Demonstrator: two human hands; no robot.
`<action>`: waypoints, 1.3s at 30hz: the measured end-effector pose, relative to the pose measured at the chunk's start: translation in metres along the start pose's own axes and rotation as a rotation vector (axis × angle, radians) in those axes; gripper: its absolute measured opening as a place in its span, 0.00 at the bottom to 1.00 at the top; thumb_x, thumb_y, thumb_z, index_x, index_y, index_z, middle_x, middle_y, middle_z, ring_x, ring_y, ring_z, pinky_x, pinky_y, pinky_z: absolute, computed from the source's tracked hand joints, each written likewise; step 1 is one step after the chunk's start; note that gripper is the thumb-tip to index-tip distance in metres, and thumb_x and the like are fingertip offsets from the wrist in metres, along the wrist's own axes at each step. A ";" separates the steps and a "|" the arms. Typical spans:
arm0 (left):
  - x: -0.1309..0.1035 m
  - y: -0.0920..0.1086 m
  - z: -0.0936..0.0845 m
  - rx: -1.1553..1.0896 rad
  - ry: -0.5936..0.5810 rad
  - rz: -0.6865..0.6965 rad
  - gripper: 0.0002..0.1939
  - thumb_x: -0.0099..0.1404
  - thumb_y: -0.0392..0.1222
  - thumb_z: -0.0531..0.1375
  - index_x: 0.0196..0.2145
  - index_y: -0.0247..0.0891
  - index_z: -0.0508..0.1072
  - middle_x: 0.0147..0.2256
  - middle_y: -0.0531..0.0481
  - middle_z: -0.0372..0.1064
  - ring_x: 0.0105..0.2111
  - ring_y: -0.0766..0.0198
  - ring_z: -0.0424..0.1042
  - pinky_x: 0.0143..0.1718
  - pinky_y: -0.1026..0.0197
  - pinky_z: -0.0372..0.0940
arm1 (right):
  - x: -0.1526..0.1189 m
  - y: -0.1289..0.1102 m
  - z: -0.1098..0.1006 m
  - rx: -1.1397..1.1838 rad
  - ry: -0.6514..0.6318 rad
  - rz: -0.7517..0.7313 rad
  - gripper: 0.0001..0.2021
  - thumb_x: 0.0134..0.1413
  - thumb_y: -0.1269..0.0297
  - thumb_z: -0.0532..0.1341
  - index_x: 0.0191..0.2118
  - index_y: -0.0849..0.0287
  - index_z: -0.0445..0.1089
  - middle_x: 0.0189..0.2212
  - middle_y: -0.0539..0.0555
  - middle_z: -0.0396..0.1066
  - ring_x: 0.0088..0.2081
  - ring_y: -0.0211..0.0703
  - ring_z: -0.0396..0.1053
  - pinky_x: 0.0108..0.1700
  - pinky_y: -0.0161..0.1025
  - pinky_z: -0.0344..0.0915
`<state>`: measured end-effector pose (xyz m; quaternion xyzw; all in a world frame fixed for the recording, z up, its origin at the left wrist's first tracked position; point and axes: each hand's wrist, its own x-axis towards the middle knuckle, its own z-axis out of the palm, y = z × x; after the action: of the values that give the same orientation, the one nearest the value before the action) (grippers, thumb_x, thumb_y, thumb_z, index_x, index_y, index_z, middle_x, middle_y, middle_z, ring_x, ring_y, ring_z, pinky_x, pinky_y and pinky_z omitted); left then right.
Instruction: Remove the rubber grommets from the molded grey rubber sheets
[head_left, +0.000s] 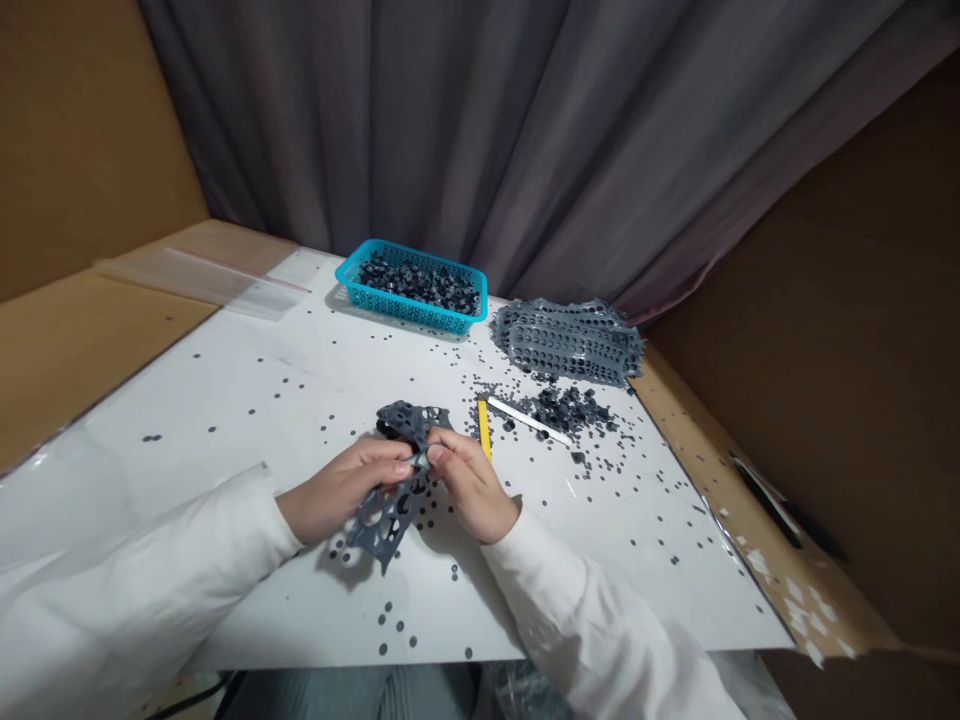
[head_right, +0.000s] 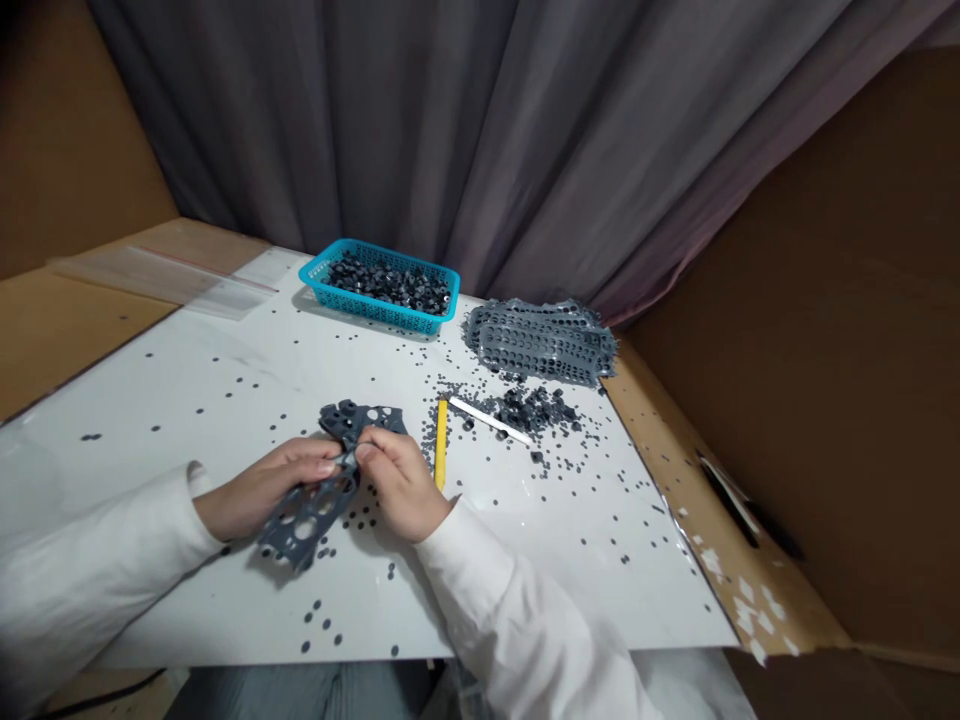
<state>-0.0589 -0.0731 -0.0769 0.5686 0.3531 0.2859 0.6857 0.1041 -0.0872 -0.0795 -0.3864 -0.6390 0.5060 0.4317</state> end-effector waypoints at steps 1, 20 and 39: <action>-0.001 0.002 0.001 -0.048 0.011 -0.021 0.15 0.54 0.46 0.57 0.17 0.38 0.56 0.18 0.59 0.48 0.19 0.71 0.48 0.20 0.66 0.47 | 0.001 0.002 0.002 0.102 0.025 0.042 0.12 0.55 0.61 0.51 0.22 0.58 0.54 0.17 0.44 0.48 0.20 0.33 0.47 0.24 0.33 0.47; 0.000 -0.004 -0.007 -0.280 0.120 -0.038 0.07 0.44 0.38 0.59 0.25 0.35 0.68 0.21 0.55 0.63 0.21 0.66 0.61 0.24 0.64 0.56 | 0.008 -0.002 -0.020 0.369 0.087 0.064 0.12 0.54 0.56 0.53 0.30 0.60 0.62 0.19 0.46 0.53 0.22 0.34 0.51 0.26 0.35 0.47; 0.005 -0.005 -0.004 -0.363 0.248 -0.171 0.11 0.55 0.41 0.63 0.37 0.38 0.71 0.28 0.53 0.73 0.30 0.63 0.71 0.32 0.62 0.63 | 0.014 -0.001 -0.022 0.768 0.034 0.329 0.10 0.45 0.67 0.53 0.34 0.62 0.67 0.21 0.49 0.63 0.19 0.33 0.57 0.23 0.33 0.54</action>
<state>-0.0598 -0.0678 -0.0831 0.3646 0.4242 0.3533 0.7499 0.1200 -0.0680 -0.0734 -0.3024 -0.3265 0.7634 0.4682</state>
